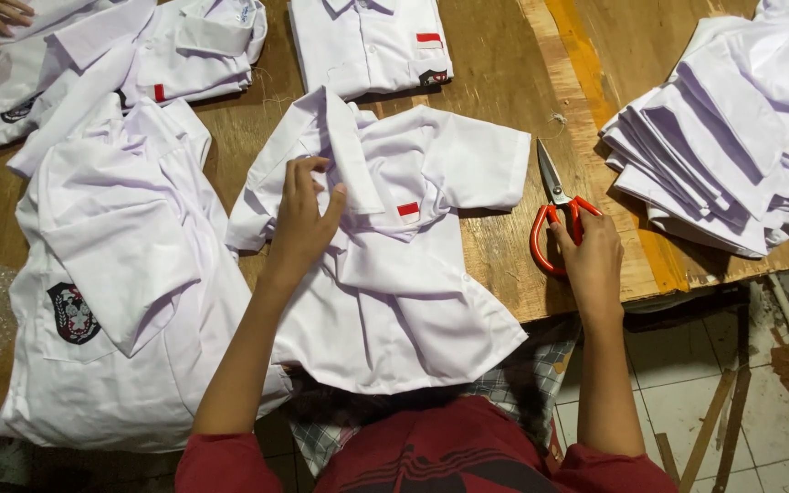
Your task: Trimming loose threads from a white shirt with scissors and then folding it neatly for packaging.
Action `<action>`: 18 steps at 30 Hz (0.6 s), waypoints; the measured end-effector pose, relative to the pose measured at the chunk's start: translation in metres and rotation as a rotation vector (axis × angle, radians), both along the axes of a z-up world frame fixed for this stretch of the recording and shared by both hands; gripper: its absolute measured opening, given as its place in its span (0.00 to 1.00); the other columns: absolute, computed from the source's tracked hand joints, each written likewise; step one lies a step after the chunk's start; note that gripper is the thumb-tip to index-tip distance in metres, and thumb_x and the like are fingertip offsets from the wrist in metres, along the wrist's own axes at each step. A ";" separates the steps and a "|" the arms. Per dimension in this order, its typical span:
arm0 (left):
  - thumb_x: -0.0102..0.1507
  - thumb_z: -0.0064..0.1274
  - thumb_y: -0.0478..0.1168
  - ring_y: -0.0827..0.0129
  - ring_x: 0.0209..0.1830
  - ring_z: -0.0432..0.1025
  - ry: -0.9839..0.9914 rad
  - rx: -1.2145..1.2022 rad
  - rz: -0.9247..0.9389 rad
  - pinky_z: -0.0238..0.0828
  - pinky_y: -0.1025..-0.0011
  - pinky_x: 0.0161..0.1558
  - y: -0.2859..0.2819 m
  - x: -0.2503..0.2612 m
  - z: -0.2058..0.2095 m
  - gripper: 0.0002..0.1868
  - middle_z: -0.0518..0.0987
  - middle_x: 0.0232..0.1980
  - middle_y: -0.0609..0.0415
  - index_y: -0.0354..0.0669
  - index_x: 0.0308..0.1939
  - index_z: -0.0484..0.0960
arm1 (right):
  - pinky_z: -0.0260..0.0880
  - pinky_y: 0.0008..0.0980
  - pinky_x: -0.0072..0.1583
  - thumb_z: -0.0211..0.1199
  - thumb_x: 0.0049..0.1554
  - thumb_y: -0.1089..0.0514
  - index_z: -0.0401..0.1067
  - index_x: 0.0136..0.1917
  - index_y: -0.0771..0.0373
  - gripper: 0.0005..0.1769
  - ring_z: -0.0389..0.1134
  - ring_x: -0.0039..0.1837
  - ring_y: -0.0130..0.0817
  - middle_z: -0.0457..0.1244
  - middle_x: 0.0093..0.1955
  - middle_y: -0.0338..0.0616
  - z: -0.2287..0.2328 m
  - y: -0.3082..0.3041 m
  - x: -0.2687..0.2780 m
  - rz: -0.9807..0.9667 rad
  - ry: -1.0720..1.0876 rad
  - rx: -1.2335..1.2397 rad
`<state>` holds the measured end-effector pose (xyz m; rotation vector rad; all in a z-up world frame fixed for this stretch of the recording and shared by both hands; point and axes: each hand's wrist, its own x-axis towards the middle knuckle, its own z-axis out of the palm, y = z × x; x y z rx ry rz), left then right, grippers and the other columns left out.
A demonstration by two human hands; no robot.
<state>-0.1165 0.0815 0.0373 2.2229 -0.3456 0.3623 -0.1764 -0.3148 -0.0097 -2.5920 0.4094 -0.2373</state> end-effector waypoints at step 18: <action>0.66 0.43 0.70 0.43 0.56 0.76 0.565 0.157 0.186 0.68 0.44 0.57 -0.023 0.030 -0.022 0.37 0.81 0.57 0.45 0.49 0.67 0.67 | 0.68 0.41 0.60 0.70 0.56 0.53 0.81 0.53 0.55 0.11 0.69 0.58 0.42 0.68 0.51 0.44 -0.010 0.087 -0.020 0.613 -0.141 0.383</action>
